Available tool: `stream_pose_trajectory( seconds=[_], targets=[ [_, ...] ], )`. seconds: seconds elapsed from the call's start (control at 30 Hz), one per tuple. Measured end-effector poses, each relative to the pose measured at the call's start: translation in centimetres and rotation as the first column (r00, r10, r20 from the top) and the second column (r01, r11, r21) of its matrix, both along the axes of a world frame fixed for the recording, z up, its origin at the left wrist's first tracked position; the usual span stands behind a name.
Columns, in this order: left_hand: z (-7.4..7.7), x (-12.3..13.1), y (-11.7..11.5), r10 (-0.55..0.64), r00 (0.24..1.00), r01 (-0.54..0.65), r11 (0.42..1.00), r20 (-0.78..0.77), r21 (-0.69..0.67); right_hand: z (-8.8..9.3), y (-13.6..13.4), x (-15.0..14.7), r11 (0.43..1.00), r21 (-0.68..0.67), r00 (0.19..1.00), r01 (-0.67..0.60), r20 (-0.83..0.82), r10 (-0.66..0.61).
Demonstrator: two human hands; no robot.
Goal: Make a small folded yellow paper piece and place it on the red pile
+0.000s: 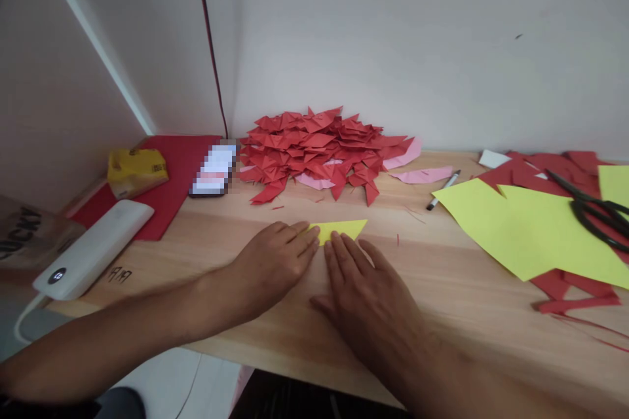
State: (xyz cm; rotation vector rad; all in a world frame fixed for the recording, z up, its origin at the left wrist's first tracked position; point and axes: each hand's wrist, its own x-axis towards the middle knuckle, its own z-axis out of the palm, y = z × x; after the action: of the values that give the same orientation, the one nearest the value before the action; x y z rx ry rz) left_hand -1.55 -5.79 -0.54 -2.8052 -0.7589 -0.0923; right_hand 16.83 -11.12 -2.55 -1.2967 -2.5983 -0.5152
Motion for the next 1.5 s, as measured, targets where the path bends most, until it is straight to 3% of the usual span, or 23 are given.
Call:
stream_pose_trajectory(
  seconds=[0.27, 0.37, 0.5, 0.83, 1.0, 1.2, 1.4, 1.5],
  targets=[
    [-0.1, 0.2, -0.1, -0.017, 1.0, 0.018, 0.999, -0.021, 0.046, 1.2, 0.6, 1.2, 0.998, 0.009, 0.996, 0.066, 0.065, -0.066],
    [-0.5, 0.2, -0.1, -0.03, 1.0, 0.03, 0.996, 0.0, 0.079, 0.9, 0.8, 1.1, 0.999, 0.032, 0.999, 0.037, 0.008, -0.038],
    [-0.6, 0.3, -0.2, -0.018, 1.0, 0.017, 0.996, 0.009, 0.083, 0.0, 0.6, 0.4, 0.999, -0.036, 0.999, -0.038, -0.039, 0.037],
    [-1.1, -0.3, -0.7, 0.013, 1.0, -0.015, 0.997, 0.024, 0.075, -0.4, 0.5, 0.8, 0.999, 0.042, 1.0, -0.011, 0.023, 0.01],
    [-1.5, -1.0, -1.6, 0.085, 0.996, -0.088, 0.993, 0.041, 0.078, -0.3, 0.5, 0.8, 0.999, 0.034, 1.0, -0.01, 0.028, 0.009],
    [-1.7, -1.0, -2.4, 0.132, 0.989, -0.135, 0.99, 0.06, 0.038, -0.3, 0.6, 0.3, 1.0, -0.019, 1.0, 0.024, 0.004, -0.024],
    [-1.6, -0.7, -2.6, 0.176, 0.981, -0.177, 0.984, 0.08, -0.001, -0.4, 0.7, -0.2, 0.981, -0.179, 0.995, -0.079, -0.074, 0.066],
    [-1.8, -0.8, -2.6, 0.17, 0.979, -0.172, 0.985, 0.11, 0.004, -0.3, 0.8, 0.0, 0.987, -0.158, 0.999, -0.034, -0.022, 0.031]
  ],
)
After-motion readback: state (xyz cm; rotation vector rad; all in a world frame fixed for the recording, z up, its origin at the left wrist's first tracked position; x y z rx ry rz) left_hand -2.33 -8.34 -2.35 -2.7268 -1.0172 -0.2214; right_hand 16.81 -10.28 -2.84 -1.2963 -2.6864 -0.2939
